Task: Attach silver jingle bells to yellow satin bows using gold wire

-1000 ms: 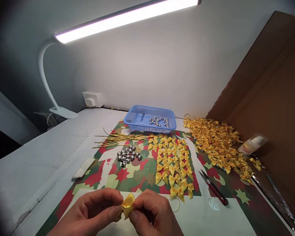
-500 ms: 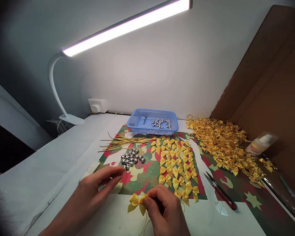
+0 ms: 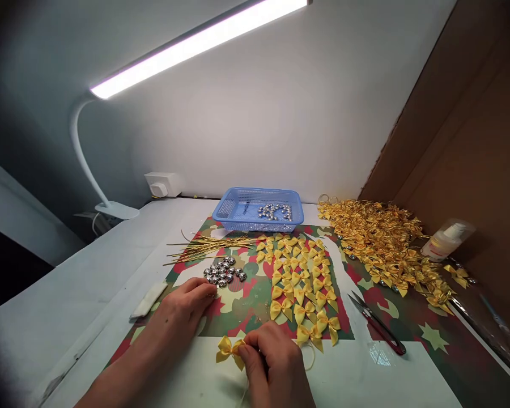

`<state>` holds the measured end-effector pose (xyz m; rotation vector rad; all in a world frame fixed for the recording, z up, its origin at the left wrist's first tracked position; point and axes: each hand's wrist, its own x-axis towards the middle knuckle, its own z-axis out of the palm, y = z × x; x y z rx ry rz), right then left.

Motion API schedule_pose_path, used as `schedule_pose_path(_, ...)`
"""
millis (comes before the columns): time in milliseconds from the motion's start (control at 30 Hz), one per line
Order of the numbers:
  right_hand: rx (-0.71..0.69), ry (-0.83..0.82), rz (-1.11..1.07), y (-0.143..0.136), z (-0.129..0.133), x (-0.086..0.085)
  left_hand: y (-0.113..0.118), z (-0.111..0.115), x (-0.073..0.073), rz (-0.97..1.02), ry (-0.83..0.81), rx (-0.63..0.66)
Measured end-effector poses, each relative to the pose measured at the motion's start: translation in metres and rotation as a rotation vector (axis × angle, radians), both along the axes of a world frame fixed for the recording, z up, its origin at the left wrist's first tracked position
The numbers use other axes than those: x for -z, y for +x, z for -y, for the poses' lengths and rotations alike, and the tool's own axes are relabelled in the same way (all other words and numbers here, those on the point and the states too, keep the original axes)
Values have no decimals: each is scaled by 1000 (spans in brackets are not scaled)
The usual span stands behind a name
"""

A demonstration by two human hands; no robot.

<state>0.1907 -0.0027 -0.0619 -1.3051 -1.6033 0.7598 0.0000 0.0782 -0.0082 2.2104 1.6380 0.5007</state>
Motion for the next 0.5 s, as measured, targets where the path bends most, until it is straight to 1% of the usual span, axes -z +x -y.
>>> schedule_pose_path(67, 36, 81, 138, -4, -2, 5, 0, -1, 0, 8, -17, -14)
schedule_pose_path(133, 57, 129, 243, -5, -4, 9, -1, 0, -1, 40, -26, -37)
schedule_pose_path(200, 73, 154, 243, -4, -4, 10, -4, 2, -3, 108, -34, -44)
schedule_pose_path(267, 109, 204, 147, -1, -2, 5, -6, 9, -6, 206, -64, -30)
schedule_pose_path(367, 137, 254, -62, 0, 7, -9, -8, 26, -13, 401, -168, -6)
schedule_pose_path(400, 127, 240, -154, -2, 11, -14, -7, 33, -14, 508, -233, 4)
schedule_pose_path(433, 107, 209, -258, -4, 14, -18, -5, 40, -16, 693, -343, -10)
schedule_pose_path(500, 58, 117, -443, -10, 20, -24, -1, 52, -18, 989, -529, -49)
